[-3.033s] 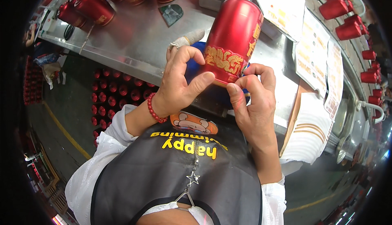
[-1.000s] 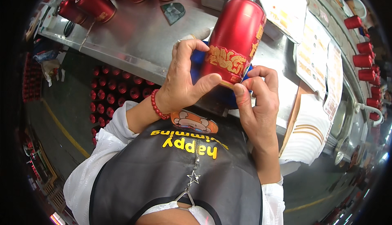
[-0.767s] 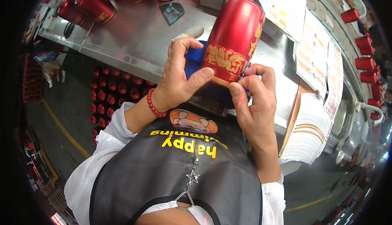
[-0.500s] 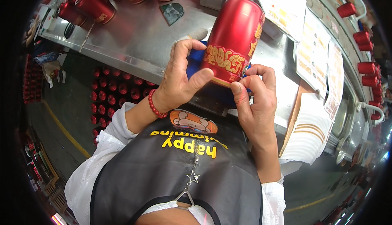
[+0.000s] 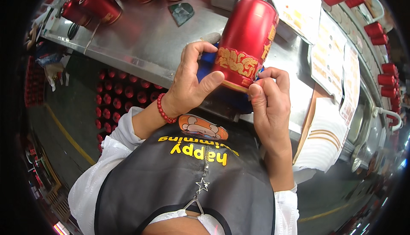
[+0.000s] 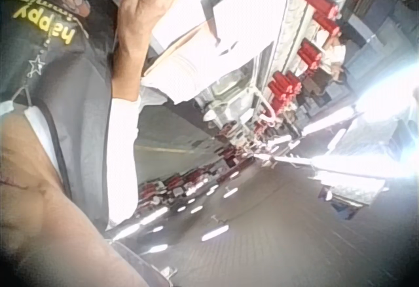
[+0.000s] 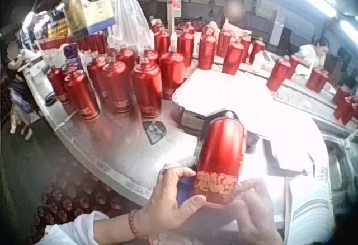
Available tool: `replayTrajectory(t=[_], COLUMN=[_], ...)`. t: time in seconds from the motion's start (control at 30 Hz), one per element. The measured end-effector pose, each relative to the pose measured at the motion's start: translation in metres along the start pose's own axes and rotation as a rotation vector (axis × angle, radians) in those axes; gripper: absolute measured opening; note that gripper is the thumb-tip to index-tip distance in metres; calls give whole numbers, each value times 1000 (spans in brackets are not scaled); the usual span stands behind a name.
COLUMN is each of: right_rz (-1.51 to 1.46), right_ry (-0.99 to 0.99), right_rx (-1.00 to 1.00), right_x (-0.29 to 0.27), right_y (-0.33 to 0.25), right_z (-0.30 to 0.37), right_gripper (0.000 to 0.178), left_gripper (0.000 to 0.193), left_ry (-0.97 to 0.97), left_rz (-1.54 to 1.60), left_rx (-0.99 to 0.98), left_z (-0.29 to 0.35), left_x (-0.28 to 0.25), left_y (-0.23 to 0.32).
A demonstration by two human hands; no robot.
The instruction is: The person applies gold stickers to red beverage cans. They peel each sticker from a sheet, position it on the can, and smooth it down with a small tool. The person repeats this process for multiple cans on a stainless steel workbench.
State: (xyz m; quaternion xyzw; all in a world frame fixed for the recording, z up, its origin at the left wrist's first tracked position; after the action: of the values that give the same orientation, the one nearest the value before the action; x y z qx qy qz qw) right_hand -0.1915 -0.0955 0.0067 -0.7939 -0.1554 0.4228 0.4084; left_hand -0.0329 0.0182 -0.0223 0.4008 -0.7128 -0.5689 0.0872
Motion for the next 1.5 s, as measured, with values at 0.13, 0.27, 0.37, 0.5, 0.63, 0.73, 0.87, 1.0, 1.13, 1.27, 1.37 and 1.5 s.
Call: replayTrajectory(t=[0.13,0.27,0.37,0.5,0.63,0.73,0.87,1.0,1.13,1.27,1.37,1.5], right_rz=[-40,-106,-191,-238,-328,-374,-343,-331,-322,-296,-293,-290], right_ry=[-33,-54,-110,-202,-228,-231,-255,-244,-261,-231,-219,-210], right_rx=[-23,-1,13,18,50,91,63,84,50,94,101,90], right_x=[-2,-4,-7,-15,-21,-24,-25,-33,-46,-41,-38,-38], right_y=[-4,-6,1,13,28,30,35,27,25,46,49,51], right_z=[-4,-4,-4,-2,4,8,11,15,17,23,23,23], right_gripper=[22,22,22,22,24,27,31,29,28,28,29,29], left_gripper=[46,19,25,33,36,30,22,19,24,27,24,27], left_ry=[31,154,38,2,-73,-118,-151,-126,-96,-198,-206,-230], left_rz=[102,-90,-228,-276,-306,-350,-420,-345,-326,-392,-423,-434], left_rx=[-54,392,519,588,689,795,882,770,816,1021,963,949], left_z=[5,20,28,31,25,18,10,3,11,9,9,7], left_x=[-1,-13,-9,-13,-11,-7,4,6,0,8,14,13], left_y=[-6,14,23,23,29,39,51,40,35,44,33,31])
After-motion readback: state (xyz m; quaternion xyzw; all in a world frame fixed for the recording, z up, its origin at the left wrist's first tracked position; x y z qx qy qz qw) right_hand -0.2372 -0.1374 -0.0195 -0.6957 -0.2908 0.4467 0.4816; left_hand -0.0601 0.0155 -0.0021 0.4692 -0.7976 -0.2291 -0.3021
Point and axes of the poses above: each hand's wrist, its own z-axis away from the middle knuckle, its own x-axis out of the palm, y = z × x, the point moved 6 cm from there along -z, towards the middle knuckle, and after that the axes turned 10 degrees about -x, right-handed, at the moved point
